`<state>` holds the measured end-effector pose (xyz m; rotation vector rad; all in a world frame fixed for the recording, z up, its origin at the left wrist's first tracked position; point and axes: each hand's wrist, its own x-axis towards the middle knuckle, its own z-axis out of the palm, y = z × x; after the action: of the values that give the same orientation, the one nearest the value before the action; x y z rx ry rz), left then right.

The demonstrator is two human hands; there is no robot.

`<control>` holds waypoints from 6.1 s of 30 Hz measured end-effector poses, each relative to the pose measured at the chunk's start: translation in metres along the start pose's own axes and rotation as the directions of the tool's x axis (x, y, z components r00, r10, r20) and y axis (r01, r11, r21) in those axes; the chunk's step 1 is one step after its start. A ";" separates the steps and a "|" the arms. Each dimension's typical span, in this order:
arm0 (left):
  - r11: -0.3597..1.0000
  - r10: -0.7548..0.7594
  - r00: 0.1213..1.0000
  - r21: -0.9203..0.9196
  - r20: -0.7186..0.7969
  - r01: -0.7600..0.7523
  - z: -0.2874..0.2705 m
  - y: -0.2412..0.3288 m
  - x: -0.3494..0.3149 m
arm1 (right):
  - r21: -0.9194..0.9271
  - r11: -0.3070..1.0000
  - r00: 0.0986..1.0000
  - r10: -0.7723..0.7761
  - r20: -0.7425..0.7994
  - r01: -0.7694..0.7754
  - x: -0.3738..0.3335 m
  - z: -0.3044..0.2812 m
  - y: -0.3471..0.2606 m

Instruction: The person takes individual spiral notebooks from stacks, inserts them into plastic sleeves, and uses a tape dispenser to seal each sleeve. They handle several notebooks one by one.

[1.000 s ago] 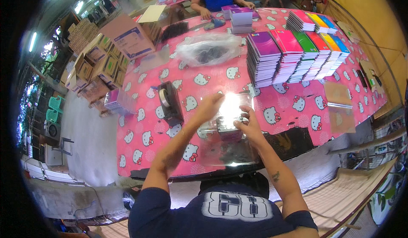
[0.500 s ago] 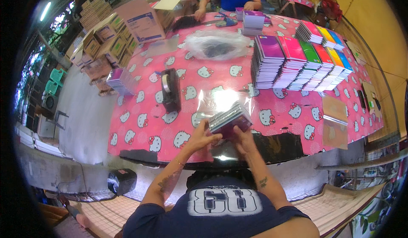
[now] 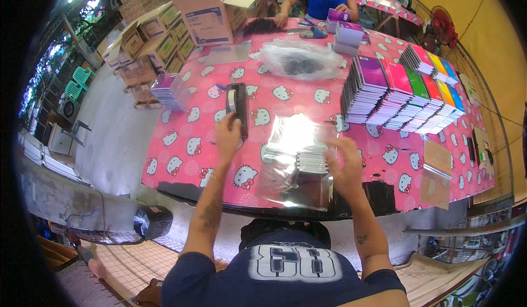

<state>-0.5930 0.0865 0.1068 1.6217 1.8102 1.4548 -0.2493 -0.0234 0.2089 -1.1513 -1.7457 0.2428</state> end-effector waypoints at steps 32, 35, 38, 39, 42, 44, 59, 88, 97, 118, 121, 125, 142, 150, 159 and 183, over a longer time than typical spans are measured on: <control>0.811 0.585 0.379 -0.508 0.717 -0.292 0.035 0.119 -0.001 | -0.084 0.944 0.946 0.323 0.036 -0.319 -0.029 -0.026 0.014; 0.813 0.582 0.366 -0.516 0.726 -0.270 0.058 0.122 -0.011 | 0.010 0.995 0.973 0.098 0.211 -0.102 -0.059 -0.002 0.055; 0.656 0.739 0.331 -0.516 0.586 -0.550 0.076 0.138 -0.024 | -0.088 0.990 0.909 -0.067 0.411 0.113 -0.062 0.009 0.059; 0.631 0.758 0.319 -0.515 0.569 -0.580 0.084 0.138 -0.028 | -0.095 0.987 0.904 -0.079 0.420 0.130 -0.062 0.010 0.060; 0.624 0.758 0.315 -0.495 0.571 -0.605 0.099 0.131 -0.039 | -0.058 0.992 0.911 -0.079 0.404 0.112 -0.065 0.015 0.063; 0.654 0.730 0.360 -0.443 0.580 -0.613 0.109 0.121 -0.044 | -0.033 0.995 0.915 -0.073 0.397 0.094 -0.067 0.017 0.063; 0.960 0.261 0.377 -0.278 0.888 -0.011 0.084 0.074 -0.059 | 0.531 0.565 0.758 0.306 0.577 -0.632 -0.042 0.037 0.104; 0.963 -0.034 0.409 -0.079 0.912 0.257 0.094 0.113 -0.049 | 0.524 0.651 0.832 0.487 0.266 -0.549 -0.066 0.051 0.082; 0.946 -0.306 0.938 -0.060 0.163 0.319 -0.001 -0.043 0.025 | 0.489 0.699 0.849 0.484 0.212 -0.521 -0.061 0.056 0.070; 0.723 0.320 0.329 -0.005 0.889 -0.690 0.044 0.121 0.009 | 0.481 0.709 0.849 0.497 0.177 -0.516 -0.068 0.057 0.070; 0.617 0.323 -0.056 -0.256 0.945 -0.744 0.093 0.191 0.004 | 0.520 0.680 0.843 0.508 0.175 -0.517 -0.067 0.051 0.073; 0.826 0.019 -0.264 -0.164 0.964 -0.539 0.162 0.143 0.027 | 0.545 0.649 0.829 0.531 0.175 -0.531 -0.068 0.054 0.069; 0.903 0.407 0.570 -0.409 0.713 -0.133 0.016 0.105 -0.103 | 0.531 0.744 0.898 0.216 0.383 -0.406 -0.056 0.069 0.028; 0.928 0.373 0.841 -0.150 0.392 -0.341 -0.041 0.062 -0.155 | 0.692 0.372 0.683 0.690 0.240 -0.619 -0.047 0.135 0.008; 0.909 0.066 0.998 -0.411 -0.023 -0.070 -0.081 0.013 0.041 | 0.661 0.502 0.787 0.573 0.229 -0.557 -0.013 0.109 0.002; 0.987 0.101 0.805 0.159 -0.585 -0.008 -0.114 -0.130 0.250 | -0.204 0.873 0.897 0.427 -0.119 -0.442 -0.089 0.025 0.177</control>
<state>-0.8313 0.2713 0.1453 1.3757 2.2534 2.0725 -0.1607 0.0089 0.0324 -1.7009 -1.4588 0.2743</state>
